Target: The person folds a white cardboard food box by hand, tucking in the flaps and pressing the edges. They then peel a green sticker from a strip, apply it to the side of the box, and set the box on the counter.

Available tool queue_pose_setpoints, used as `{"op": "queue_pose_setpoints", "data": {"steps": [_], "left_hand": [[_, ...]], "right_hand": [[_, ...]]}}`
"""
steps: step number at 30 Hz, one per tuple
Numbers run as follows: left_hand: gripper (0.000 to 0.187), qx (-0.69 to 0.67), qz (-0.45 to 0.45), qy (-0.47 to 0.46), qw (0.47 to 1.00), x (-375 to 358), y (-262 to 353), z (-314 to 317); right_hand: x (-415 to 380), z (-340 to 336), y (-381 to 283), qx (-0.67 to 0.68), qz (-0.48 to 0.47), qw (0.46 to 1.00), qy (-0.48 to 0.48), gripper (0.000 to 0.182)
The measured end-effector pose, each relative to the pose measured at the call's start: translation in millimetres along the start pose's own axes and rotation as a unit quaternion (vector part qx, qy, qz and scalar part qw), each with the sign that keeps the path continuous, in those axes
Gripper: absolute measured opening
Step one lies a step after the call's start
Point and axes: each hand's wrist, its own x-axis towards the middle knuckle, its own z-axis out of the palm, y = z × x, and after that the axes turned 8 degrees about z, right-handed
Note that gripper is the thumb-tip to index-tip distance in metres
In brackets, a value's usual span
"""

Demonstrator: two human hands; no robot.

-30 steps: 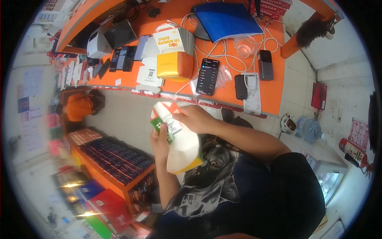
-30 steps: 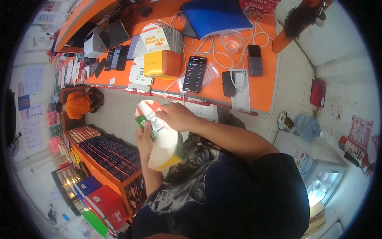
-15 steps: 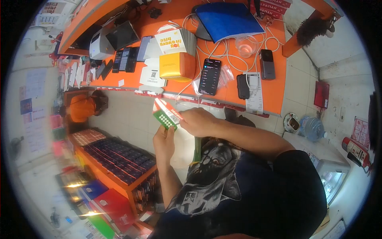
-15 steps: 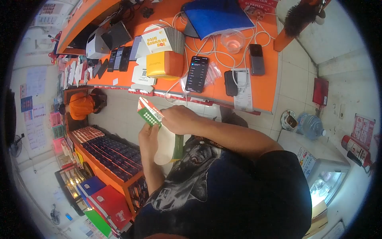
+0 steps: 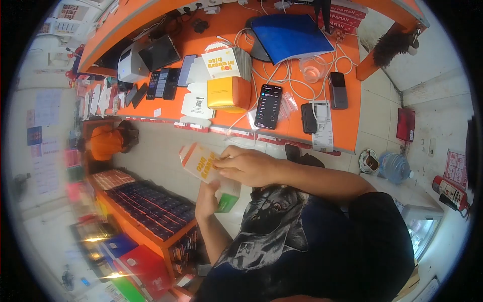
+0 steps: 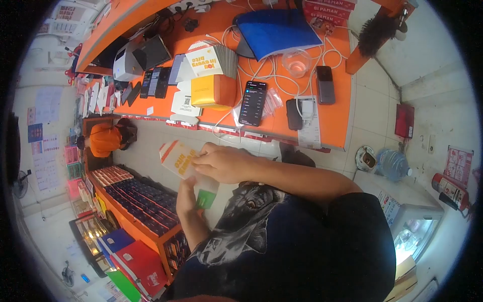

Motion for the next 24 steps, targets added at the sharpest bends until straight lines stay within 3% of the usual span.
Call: {"op": "queue_pose_setpoints", "data": {"steps": [1,2,3,4,6,7,8,10,11,12,14,15,18,19,20,22,23,24], "left_hand": [[0.054,-0.148,-0.064,0.067,0.985,-0.9,-8.2,0.5],[0.054,-0.151,-0.061,0.065,0.985,-0.5,-12.6,-2.7],[0.054,-0.157,-0.051,0.060,0.985,2.4,-6.0,-2.4],[0.053,-0.163,-0.041,0.056,0.984,5.7,-1.0,-2.1],[0.047,-0.183,-0.010,0.056,0.981,13.8,-1.7,-6.3],[0.047,-0.083,-0.037,0.034,0.995,18.5,-6.5,-16.8],[0.046,0.019,-0.065,0.013,0.998,21.0,-9.3,-24.4],[0.041,0.000,-0.046,0.058,0.997,33.1,3.5,-6.5],[0.037,-0.067,0.009,0.070,0.995,38.7,8.2,1.7],[0.036,-0.134,0.066,0.080,0.985,46.2,13.0,9.0],[0.042,-0.139,0.130,0.053,0.980,60.1,24.7,23.0],[0.051,-0.140,0.184,0.028,0.973,67.1,29.2,23.2],[0.065,-0.191,0.206,0.006,0.960,99.8,22.9,14.4],[0.055,-0.174,0.178,0.017,0.968,109.2,19.4,5.4],[0.055,-0.182,0.187,0.019,0.965,118.2,17.4,-0.5],[0.047,-0.095,0.202,-0.013,0.975,141.3,29.9,-9.8],[0.040,-0.102,0.150,-0.007,0.983,154.0,30.5,-7.5],[0.040,-0.109,0.155,-0.003,0.982,165.0,36.2,-5.6]], "right_hand": [[1.7,-5.0,3.9,-0.003,-0.007,1.000,0.004,0.044],[3.1,-8.6,7.4,-0.007,-0.013,1.000,0.009,0.045],[1.5,-6.4,6.8,-0.082,-0.055,0.986,0.136,0.047],[1.5,-9.8,7.8,-0.086,-0.055,0.985,0.136,0.047],[0.0,-19.0,6.3,0.181,0.131,0.975,0.016,0.049],[0.8,-31.4,2.3,0.151,0.161,0.973,-0.068,0.047],[-1.3,-35.7,-5.6,0.150,0.162,0.973,-0.070,0.047],[-0.6,-44.7,-25.5,0.152,0.185,0.968,-0.078,0.044],[-0.9,-45.4,-36.2,0.234,0.234,0.942,-0.055,0.043],[4.9,-38.6,-32.5,0.226,0.231,0.945,-0.055,0.043],[20.8,-24.1,-18.4,0.361,0.076,0.911,0.184,0.042],[23.7,-30.2,-32.9,0.341,0.073,0.909,0.227,0.038],[35.4,-33.9,-17.8,0.254,0.027,0.919,0.299,0.041],[28.1,-42.4,-19.4,0.271,0.079,0.933,0.225,0.051],[33.4,-44.0,-21.5,0.259,0.076,0.937,0.223,0.051],[46.2,-44.8,-27.0,0.244,-0.007,0.930,0.276,0.051],[56.9,-44.3,-28.7,0.234,-0.010,0.933,0.272,0.051],[70.0,-42.0,-30.1,0.213,-0.007,0.927,0.307,0.046]]}}
